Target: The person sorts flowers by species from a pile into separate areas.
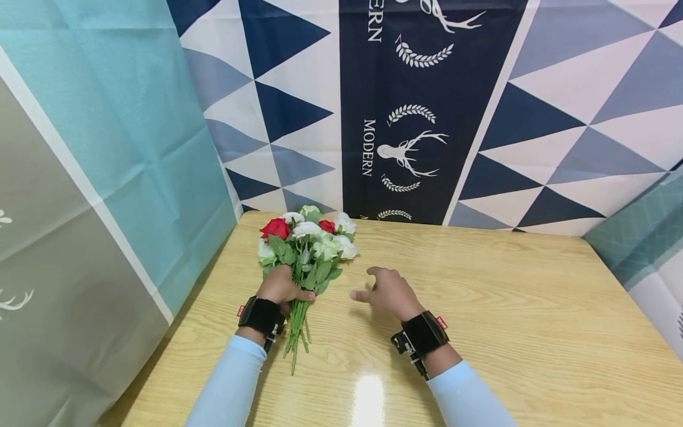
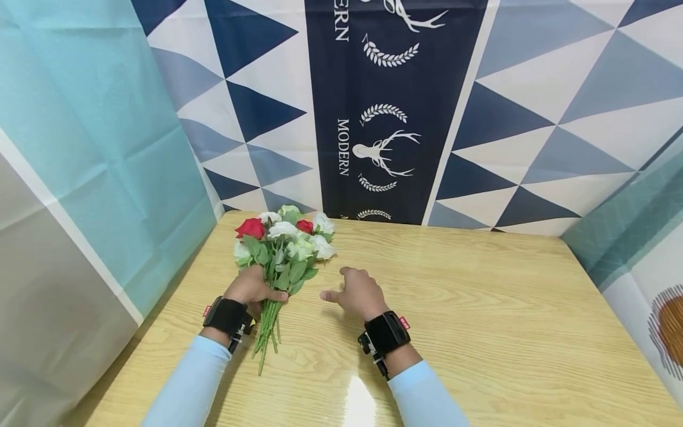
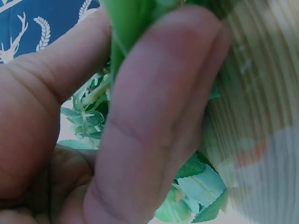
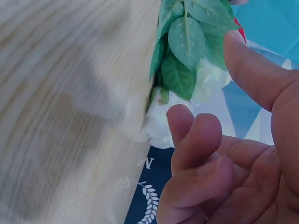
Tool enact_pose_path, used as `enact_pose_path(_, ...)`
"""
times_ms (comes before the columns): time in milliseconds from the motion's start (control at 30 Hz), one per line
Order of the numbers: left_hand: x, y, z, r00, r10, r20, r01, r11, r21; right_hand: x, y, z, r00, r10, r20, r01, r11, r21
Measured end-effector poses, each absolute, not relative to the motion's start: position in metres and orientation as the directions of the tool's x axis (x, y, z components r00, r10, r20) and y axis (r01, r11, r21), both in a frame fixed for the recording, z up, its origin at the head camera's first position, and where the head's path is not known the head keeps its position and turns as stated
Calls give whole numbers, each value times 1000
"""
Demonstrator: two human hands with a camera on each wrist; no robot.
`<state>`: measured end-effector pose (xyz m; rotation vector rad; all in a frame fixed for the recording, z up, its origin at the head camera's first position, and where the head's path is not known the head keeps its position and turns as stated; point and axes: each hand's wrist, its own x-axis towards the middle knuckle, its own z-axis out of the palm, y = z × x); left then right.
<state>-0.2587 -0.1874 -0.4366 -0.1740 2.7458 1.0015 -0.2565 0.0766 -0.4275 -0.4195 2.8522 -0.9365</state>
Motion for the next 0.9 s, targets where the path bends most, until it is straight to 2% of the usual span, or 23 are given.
enact_pose_path(300, -264, -214, -434, -961, -58, -272, -206, 805, 556, -252, 83, -429, -958, -286, -1, -234, 786, -572)
enact_pose_path(567, -269, -229, -430, -958, -40, -283, -198, 807, 556, -250, 105, -423, -962, -273, 1, -228, 800, -556)
enact_pose_path(900, -257, -228, -425, -964, -73, -256, -202, 826, 526, -254, 129, -412, -948, -313, 51, -291, 792, -537)
